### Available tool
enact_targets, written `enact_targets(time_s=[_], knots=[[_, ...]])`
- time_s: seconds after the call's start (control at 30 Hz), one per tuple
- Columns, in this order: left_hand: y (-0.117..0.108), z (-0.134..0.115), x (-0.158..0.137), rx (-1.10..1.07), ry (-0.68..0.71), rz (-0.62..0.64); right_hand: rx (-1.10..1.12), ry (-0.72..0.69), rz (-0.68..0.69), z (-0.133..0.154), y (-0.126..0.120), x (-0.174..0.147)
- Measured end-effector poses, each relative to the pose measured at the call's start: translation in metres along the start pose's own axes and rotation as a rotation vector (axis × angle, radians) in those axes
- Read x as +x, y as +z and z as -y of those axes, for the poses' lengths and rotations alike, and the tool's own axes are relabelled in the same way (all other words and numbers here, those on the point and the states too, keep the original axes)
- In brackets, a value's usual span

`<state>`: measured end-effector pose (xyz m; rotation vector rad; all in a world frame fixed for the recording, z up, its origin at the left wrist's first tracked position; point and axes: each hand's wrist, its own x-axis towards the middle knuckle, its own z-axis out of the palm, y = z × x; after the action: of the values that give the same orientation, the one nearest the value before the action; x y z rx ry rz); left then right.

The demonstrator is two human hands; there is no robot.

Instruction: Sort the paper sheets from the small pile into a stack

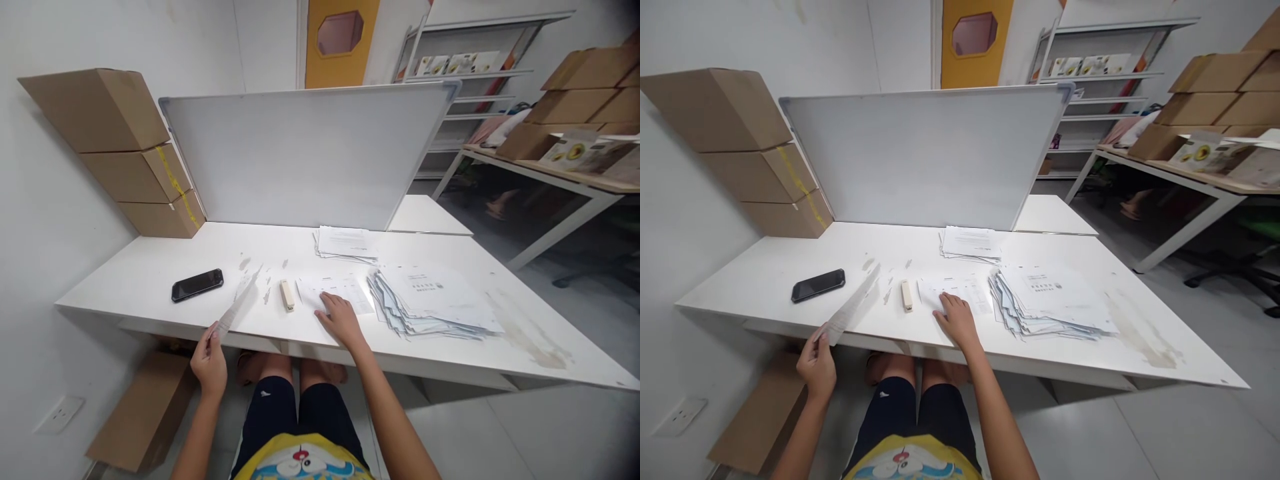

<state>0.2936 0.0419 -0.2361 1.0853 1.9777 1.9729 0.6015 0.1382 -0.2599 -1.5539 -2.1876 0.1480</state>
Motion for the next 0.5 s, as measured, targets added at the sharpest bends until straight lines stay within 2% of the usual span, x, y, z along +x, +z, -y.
enact_targets(time_s=[0.17,0.27,0.37,0.43,0.5], knots=[[-0.003,-0.010,-0.006,-0.079,-0.027,-0.105,-0.006,0.005,-0.022,0.001,0.000,0.000],[-0.002,-0.020,-0.008,-0.199,-0.075,-0.195,0.024,0.031,-0.062,-0.004,0.002,0.001],[0.002,-0.029,-0.006,-0.424,-0.256,-0.185,0.165,0.108,-0.188,-0.006,0.001,-0.003],[0.005,-0.030,-0.004,-0.529,-0.451,-0.109,0.299,0.203,-0.335,0.001,-0.005,-0.011],[0.008,-0.024,-0.006,-0.529,-0.613,-0.027,0.411,0.245,-0.477,0.019,-0.018,-0.023]])
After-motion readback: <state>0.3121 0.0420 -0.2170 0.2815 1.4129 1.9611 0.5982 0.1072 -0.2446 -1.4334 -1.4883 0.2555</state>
